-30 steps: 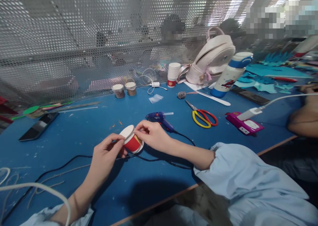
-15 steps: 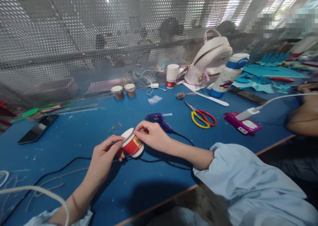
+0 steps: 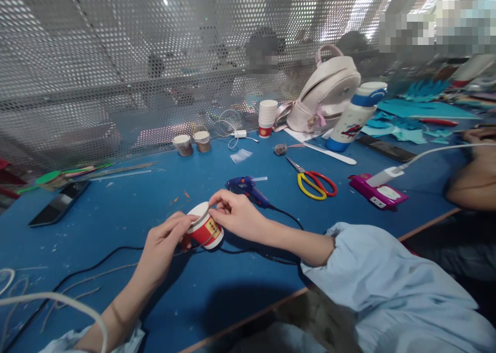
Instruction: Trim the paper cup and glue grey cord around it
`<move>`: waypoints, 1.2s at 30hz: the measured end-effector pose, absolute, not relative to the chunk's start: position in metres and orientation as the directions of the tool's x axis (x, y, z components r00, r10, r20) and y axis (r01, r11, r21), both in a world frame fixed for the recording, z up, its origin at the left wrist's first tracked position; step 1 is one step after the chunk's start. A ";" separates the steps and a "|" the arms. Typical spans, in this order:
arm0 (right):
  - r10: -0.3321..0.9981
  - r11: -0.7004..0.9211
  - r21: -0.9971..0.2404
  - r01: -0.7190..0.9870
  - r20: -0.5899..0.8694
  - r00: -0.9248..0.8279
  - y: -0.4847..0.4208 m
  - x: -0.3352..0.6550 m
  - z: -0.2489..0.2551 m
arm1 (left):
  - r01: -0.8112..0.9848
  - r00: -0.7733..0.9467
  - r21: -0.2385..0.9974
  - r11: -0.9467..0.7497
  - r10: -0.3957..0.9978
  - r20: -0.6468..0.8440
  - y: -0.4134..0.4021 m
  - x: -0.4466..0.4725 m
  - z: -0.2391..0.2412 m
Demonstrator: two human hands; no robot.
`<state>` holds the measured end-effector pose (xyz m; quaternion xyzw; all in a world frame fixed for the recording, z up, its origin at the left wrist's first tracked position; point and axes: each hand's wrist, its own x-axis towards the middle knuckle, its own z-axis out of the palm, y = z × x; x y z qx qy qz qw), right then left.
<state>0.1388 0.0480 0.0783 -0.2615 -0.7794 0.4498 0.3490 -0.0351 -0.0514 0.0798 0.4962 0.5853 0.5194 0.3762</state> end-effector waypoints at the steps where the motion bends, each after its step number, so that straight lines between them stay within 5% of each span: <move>1: 0.706 0.490 -0.867 0.095 0.330 -0.627 0.048 0.140 0.079 | 0.218 -0.206 0.974 -0.057 0.973 0.103 -0.052 -0.037 0.079; 11: 0.425 0.830 -0.557 0.041 0.583 -0.692 0.049 0.145 0.081 | 0.511 -0.055 0.828 -0.233 0.952 0.302 -0.047 -0.046 0.083; 16: 0.349 0.901 -0.418 0.118 0.536 -0.769 0.044 0.141 0.072 | 0.656 -0.018 0.682 -0.324 0.897 0.443 -0.048 -0.037 0.083; 21: 0.357 0.898 -0.418 0.139 0.504 -0.786 0.037 0.140 0.072 | 0.759 -0.011 0.554 -0.342 0.844 0.536 -0.051 -0.027 0.082; 30: 0.454 0.834 -0.529 0.157 0.496 -0.740 0.030 0.145 0.075 | 0.689 -0.171 0.688 -0.228 0.871 0.460 -0.050 -0.030 0.081; 36: 0.299 0.919 -0.371 0.131 0.442 -0.846 0.021 0.152 0.075 | 0.635 -0.251 0.756 -0.157 0.884 0.394 -0.049 -0.033 0.081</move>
